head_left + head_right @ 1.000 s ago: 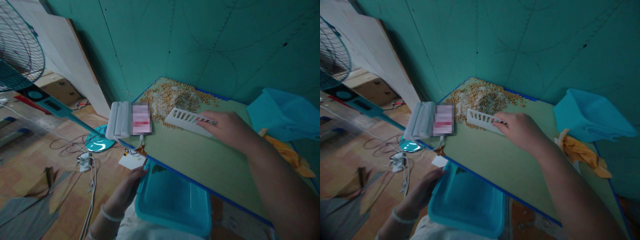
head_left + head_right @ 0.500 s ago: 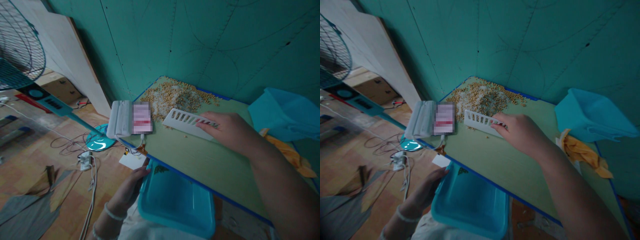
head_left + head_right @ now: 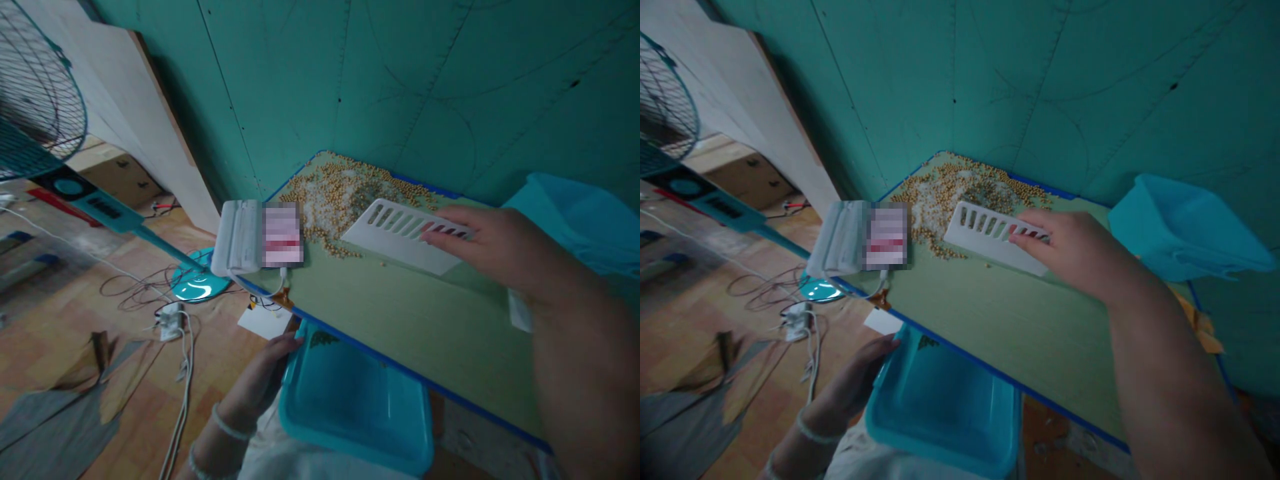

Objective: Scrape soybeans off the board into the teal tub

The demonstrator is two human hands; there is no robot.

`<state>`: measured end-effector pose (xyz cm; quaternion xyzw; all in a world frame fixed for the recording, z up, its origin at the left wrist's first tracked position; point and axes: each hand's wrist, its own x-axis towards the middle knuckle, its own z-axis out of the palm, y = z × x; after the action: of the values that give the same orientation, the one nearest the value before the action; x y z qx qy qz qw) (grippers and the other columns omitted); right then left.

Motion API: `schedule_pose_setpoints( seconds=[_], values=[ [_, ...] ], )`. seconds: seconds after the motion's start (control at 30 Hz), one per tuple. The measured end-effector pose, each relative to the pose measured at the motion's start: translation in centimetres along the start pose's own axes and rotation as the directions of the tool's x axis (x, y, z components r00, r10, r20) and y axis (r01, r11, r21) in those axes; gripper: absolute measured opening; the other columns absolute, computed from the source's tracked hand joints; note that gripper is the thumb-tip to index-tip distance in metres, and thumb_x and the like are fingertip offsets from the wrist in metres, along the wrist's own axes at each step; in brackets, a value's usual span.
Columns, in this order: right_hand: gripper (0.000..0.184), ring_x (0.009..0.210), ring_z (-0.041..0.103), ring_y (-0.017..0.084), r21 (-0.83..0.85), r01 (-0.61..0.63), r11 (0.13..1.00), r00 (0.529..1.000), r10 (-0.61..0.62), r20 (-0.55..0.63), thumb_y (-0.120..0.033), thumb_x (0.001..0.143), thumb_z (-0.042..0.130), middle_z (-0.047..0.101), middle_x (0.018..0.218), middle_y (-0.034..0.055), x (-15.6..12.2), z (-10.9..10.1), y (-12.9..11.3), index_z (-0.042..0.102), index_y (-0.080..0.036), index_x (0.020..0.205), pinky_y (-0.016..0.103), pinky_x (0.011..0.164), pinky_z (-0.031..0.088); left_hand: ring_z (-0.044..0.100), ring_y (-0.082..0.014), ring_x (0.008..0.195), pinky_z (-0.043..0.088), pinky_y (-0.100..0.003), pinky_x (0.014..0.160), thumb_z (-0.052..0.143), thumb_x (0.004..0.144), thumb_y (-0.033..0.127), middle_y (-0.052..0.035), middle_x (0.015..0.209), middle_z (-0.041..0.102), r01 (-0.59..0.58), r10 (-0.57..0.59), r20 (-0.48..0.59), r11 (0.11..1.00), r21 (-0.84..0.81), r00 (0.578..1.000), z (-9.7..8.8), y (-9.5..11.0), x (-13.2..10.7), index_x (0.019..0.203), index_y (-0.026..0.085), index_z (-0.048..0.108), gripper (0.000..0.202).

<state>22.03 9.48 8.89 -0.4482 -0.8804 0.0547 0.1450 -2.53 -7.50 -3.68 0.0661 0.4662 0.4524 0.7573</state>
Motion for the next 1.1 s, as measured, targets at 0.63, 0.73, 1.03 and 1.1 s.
schedule_pose_setpoints(
  seconds=[0.63,0.73,1.03,1.1],
  values=[
    [0.019,0.063,0.063,0.024,0.413,-0.545,0.73,0.804,0.315,0.504,-0.031,0.068,0.056,0.067,0.082,0.0077,-0.6,-0.7,5.3,0.059,-0.023,0.085,0.034,0.048,0.05,0.066,-0.0238,0.077,0.052,-0.032,0.067,0.05,0.076,0.015,-0.0075,0.082,0.073,0.002,-0.002,-0.006,1.0,-0.012,1.0,0.2,-0.2,-0.1,0.097,0.012,0.064,0.026],
    [0.021,0.066,0.063,0.024,0.433,-0.584,0.686,0.773,0.309,0.554,-0.029,0.067,0.056,0.068,0.081,0.0068,-0.6,-0.7,4.5,0.06,-0.023,0.086,0.033,0.051,0.051,0.067,-0.0214,0.076,0.051,-0.029,0.07,0.05,0.076,0.014,-0.0066,0.082,0.073,0.011,-0.012,-0.024,1.0,-0.023,1.0,0.3,-0.1,-0.2,0.1,0.012,0.062,0.028],
    [0.024,0.07,0.063,0.019,0.373,-0.389,0.842,0.774,0.08,0.628,-0.034,0.074,0.051,0.067,0.085,0.0042,-0.4,-0.1,1.4,0.059,-0.02,0.092,0.027,0.055,0.048,0.065,-0.0195,0.079,0.049,-0.027,0.073,0.05,0.077,0.019,-0.005,0.086,0.072,0.007,-0.007,-0.011,1.0,0.001,1.0,-0.7,-0.3,0.1,0.101,0.013,0.062,0.027],
    [0.022,0.07,0.062,0.018,0.386,-0.298,0.873,0.764,-0.024,0.645,-0.034,0.076,0.049,0.068,0.083,0.002,-0.4,0.3,0.4,0.059,-0.021,0.089,0.024,0.054,0.047,0.066,-0.0178,0.072,0.05,-0.025,0.068,0.051,0.076,0.019,-0.0047,0.081,0.073,0.004,-0.004,0.001,1.0,0.016,1.0,-0.8,-0.3,0.0,0.097,0.013,0.064,0.025]
  ],
)
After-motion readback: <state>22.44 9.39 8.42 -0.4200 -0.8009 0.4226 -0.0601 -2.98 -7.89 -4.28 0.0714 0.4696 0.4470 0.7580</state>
